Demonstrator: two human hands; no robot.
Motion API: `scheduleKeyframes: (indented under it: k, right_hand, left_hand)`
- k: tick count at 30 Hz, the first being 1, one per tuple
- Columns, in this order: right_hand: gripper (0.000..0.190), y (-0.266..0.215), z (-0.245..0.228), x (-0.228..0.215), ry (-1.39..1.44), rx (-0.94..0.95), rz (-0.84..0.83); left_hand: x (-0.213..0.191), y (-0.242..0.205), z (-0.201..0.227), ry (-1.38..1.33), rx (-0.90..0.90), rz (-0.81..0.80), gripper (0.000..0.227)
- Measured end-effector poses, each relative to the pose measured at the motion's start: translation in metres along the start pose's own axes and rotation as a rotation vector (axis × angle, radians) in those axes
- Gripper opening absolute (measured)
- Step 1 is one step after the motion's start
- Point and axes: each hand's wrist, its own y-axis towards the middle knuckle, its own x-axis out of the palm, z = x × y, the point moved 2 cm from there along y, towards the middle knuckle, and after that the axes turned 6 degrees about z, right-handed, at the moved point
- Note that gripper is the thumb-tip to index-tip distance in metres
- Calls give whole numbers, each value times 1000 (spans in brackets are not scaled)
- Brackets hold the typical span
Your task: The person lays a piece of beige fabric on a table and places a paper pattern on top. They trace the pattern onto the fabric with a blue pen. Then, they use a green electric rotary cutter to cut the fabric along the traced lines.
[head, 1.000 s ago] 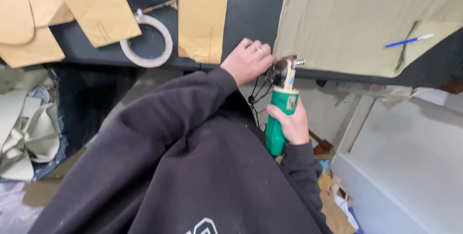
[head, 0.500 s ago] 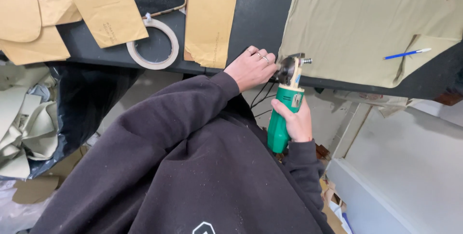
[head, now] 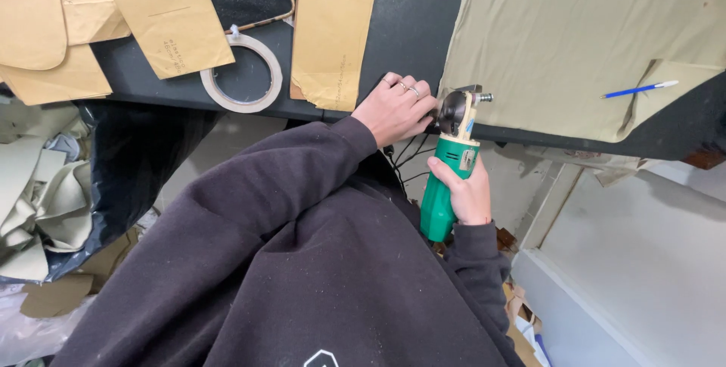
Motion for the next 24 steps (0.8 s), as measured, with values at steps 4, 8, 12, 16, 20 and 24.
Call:
scheduleKeyframes:
  k: [4,8,12,16,20,24]
  right_hand:
    - [35,0,-4,0,-2,29,0]
    - [35,4,-6,1,17,17,-9]
    - [34,-2,-8,-3,-8,37,-16]
    - [35,9,-6,1,35,17,-23]
    - [34,6,-9,0,4,-5,-12]
    - [36,7,-14,1,27,23,-14]
  left_hand:
    - [3,-2,3,61,27,-10,17]
    - [4,2,1,102,53,-5,14]
    - [1,-1,10,63,35,4,14]
    - [1,6,-1,75,21,2,15]
    - [-1,3,2,13,-49,2,15]
    - [-4,5,-1,-66,-93,21,14]
